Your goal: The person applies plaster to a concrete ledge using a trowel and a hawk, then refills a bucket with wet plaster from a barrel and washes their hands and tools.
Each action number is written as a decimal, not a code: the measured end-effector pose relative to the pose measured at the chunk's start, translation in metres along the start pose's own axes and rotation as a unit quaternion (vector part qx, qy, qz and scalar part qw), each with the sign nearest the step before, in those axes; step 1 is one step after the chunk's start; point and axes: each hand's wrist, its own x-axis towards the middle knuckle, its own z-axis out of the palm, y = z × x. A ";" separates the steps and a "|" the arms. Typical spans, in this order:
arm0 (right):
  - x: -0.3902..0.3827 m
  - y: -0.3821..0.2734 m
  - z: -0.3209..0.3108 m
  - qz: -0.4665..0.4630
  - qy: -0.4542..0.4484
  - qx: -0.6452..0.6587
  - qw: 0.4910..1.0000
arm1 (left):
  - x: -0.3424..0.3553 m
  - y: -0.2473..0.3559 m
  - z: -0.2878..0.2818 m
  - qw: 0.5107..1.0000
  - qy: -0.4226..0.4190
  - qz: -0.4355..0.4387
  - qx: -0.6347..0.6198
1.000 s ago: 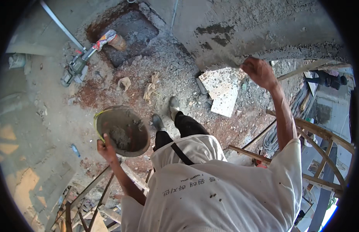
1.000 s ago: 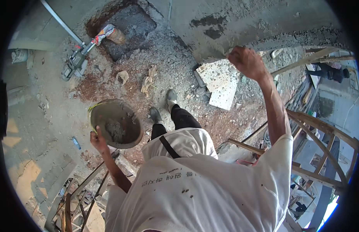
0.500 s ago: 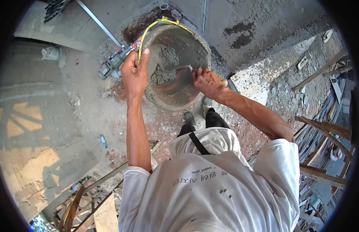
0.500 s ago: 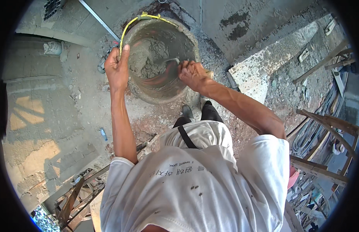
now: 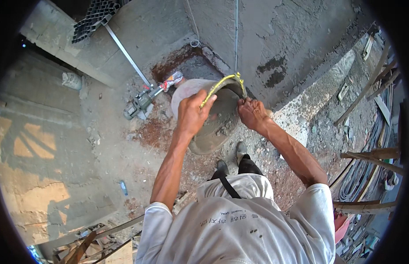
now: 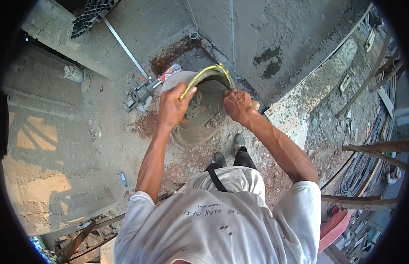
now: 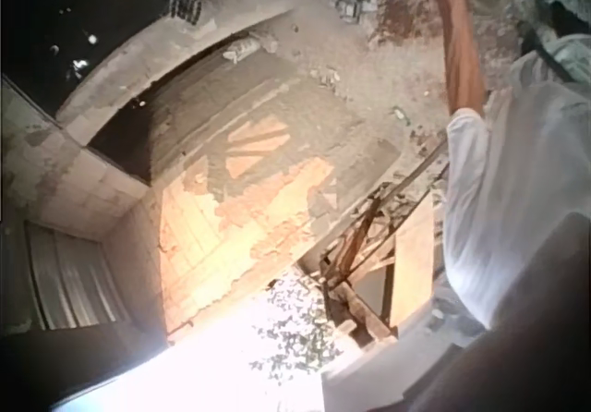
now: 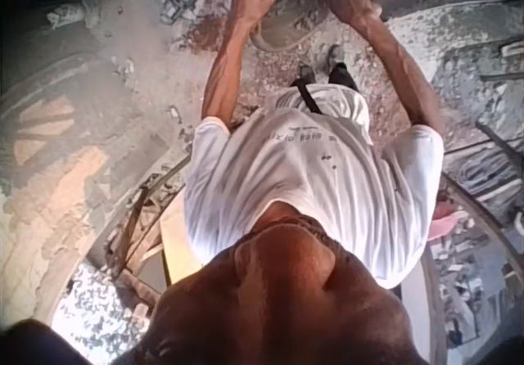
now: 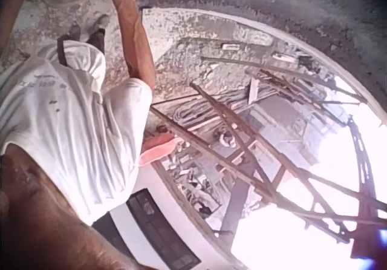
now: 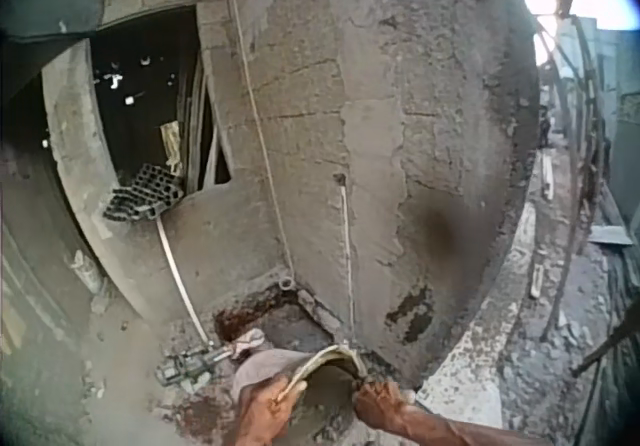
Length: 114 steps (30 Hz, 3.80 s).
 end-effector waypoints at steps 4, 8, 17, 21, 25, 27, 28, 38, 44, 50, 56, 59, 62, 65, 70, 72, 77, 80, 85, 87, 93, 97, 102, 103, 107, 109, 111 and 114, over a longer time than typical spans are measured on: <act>-0.012 -0.027 0.043 0.110 -0.242 0.386 0.883 | -0.005 0.006 0.039 0.996 -0.060 0.014 -0.061; -0.042 -0.079 0.080 0.174 -0.290 0.689 0.641 | -0.008 -0.007 0.058 0.992 -0.078 0.039 -0.089; -0.053 -0.037 0.046 0.174 -0.086 0.323 0.926 | -0.051 -0.091 0.020 0.944 0.062 -0.247 -0.210; -0.037 -0.040 0.048 0.179 -0.056 0.287 0.939 | -0.061 -0.104 0.027 0.938 0.132 -0.250 -0.201; -0.032 -0.043 0.057 0.169 -0.066 0.227 0.957 | -0.072 -0.119 0.026 0.928 0.179 -0.256 -0.202; -0.030 -0.045 0.057 0.142 -0.061 0.216 0.964 | -0.091 -0.130 0.026 0.923 0.199 -0.278 -0.177; -0.029 -0.046 0.053 0.127 -0.067 0.222 0.964 | -0.099 -0.138 0.027 0.923 0.206 -0.273 -0.174; -0.028 -0.030 0.009 -0.049 -0.252 0.636 0.728 | -0.233 -0.165 0.003 0.830 0.352 -0.432 -0.036; 0.047 0.096 0.178 0.156 -0.506 0.677 0.511 | -0.295 -0.190 0.019 0.825 0.307 -0.438 0.183; 0.057 0.283 0.187 0.435 -0.130 0.371 0.810 | -0.299 -0.184 0.012 0.774 0.261 -0.526 0.235; -0.031 0.164 0.067 0.124 -0.214 0.425 0.871 | -0.210 -0.164 0.033 0.846 0.236 -0.475 0.053; -0.016 0.061 0.052 -0.057 -0.339 0.333 0.878 | -0.162 -0.148 0.038 0.886 0.239 -0.397 -0.035; 0.028 0.004 0.047 -0.081 -0.277 0.177 0.941 | -0.101 -0.120 0.041 0.899 0.237 -0.355 -0.096; 0.061 -0.026 0.050 -0.052 -0.007 0.004 0.999 | -0.050 -0.082 0.040 0.930 0.178 -0.303 -0.110; 0.043 -0.043 0.048 -0.026 -0.127 -0.138 0.982 | -0.004 -0.036 0.039 0.981 0.135 -0.112 -0.080; 0.025 -0.032 0.038 -0.026 -0.062 -0.142 0.988 | 0.002 -0.025 0.038 0.988 0.114 -0.073 -0.070; -0.006 -0.003 0.018 0.042 0.046 -0.010 0.998 | 0.011 0.000 0.038 0.995 -0.035 -0.026 -0.084; -0.021 -0.017 0.031 0.098 -0.065 0.207 0.971 | 0.018 0.008 0.043 0.990 -0.061 0.024 -0.127; -0.045 -0.062 0.055 0.073 -0.065 0.402 0.911 | 0.018 -0.010 0.047 0.966 -0.125 -0.036 -0.222; -0.057 -0.066 0.050 0.084 -0.022 0.495 0.865 | 0.011 -0.028 0.039 0.977 -0.098 -0.062 -0.176; -0.086 -0.043 0.036 0.187 -0.114 0.340 0.915 | -0.041 -0.081 0.015 0.951 0.059 -0.191 -0.236; -0.073 -0.024 0.058 0.167 -0.083 0.297 0.936 | -0.066 -0.106 0.022 0.931 0.126 -0.260 -0.221; -0.047 -0.012 0.081 0.147 -0.095 0.277 0.945 | -0.099 -0.138 0.036 0.899 0.196 -0.337 -0.200; -0.040 -0.010 0.081 0.133 -0.108 0.254 0.952 | -0.111 -0.143 0.038 0.907 0.220 -0.324 -0.155; -0.019 -0.013 0.064 0.084 -0.198 0.269 0.939 | -0.159 -0.159 0.047 0.869 0.297 -0.365 -0.152; -0.014 -0.016 0.051 0.014 -0.222 0.375 0.900 | -0.193 -0.160 0.041 0.842 0.324 -0.412 -0.126; -0.015 -0.014 0.044 -0.084 -0.191 0.542 0.814 | -0.227 -0.157 0.038 0.818 0.359 -0.441 -0.091; -0.009 0.005 0.065 -0.129 -0.216 0.591 0.767 | -0.277 -0.156 0.031 0.774 0.379 -0.507 -0.030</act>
